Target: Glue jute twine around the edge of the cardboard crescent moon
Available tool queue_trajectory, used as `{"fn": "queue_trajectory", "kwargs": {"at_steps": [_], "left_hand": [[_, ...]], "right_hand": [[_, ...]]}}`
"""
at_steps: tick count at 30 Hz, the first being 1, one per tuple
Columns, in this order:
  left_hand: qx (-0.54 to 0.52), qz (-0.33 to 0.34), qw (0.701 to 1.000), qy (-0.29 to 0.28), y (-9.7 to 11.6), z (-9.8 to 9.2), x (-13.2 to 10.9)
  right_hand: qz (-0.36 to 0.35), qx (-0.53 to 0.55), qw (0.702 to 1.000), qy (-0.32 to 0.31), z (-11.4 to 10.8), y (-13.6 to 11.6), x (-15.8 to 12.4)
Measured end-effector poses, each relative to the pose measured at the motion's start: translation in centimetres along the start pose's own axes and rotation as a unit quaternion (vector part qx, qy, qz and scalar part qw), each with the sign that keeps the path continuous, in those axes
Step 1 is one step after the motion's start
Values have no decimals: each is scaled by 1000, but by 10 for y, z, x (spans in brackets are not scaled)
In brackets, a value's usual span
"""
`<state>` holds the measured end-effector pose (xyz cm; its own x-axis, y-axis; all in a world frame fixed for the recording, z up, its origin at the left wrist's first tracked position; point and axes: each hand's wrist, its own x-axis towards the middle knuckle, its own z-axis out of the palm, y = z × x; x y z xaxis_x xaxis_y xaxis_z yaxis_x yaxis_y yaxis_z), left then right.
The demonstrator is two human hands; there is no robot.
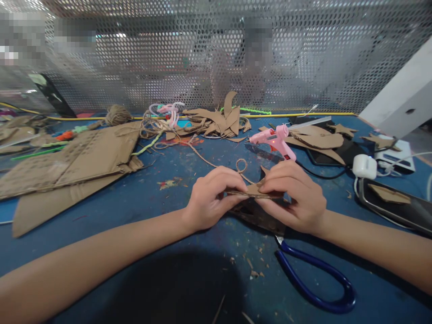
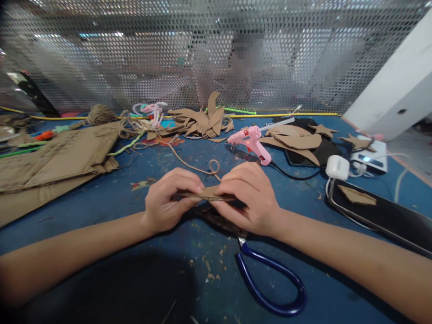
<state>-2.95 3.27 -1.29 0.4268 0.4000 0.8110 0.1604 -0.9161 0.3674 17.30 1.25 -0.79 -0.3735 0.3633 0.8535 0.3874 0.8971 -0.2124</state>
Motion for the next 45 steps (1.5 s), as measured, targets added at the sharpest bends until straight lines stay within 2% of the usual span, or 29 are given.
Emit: {"fn": "queue_trajectory", "kwargs": {"at_steps": [9,18,25,28,33,37,42,45], "left_hand": [[-63,-54,997,-3,-2,-2,2],[-157,-69,985,11,-6,-2,-1],[-145,-64,987,3,-3,-6,2],[-162,-102,982,3,-3,-9,2],[-238,-188,953,-19,-4,-10,-1],[-263,-211,941,-9,-4,-9,0],[-204,-213,956,-5,-5,-11,2],[-225,-254,941,8,-5,-12,1]], "right_hand": [[16,-10,1000,13,-3,7,-3],[10,3,1000,14,-3,12,-7],[-14,-11,1000,-7,-11,16,-9],[11,-7,1000,4,-11,18,-11],[28,1,1000,-1,-9,20,-11],[25,7,1000,-3,-9,19,-10],[11,12,1000,8,-8,19,-8],[18,7,999,27,-8,20,-9]]}}
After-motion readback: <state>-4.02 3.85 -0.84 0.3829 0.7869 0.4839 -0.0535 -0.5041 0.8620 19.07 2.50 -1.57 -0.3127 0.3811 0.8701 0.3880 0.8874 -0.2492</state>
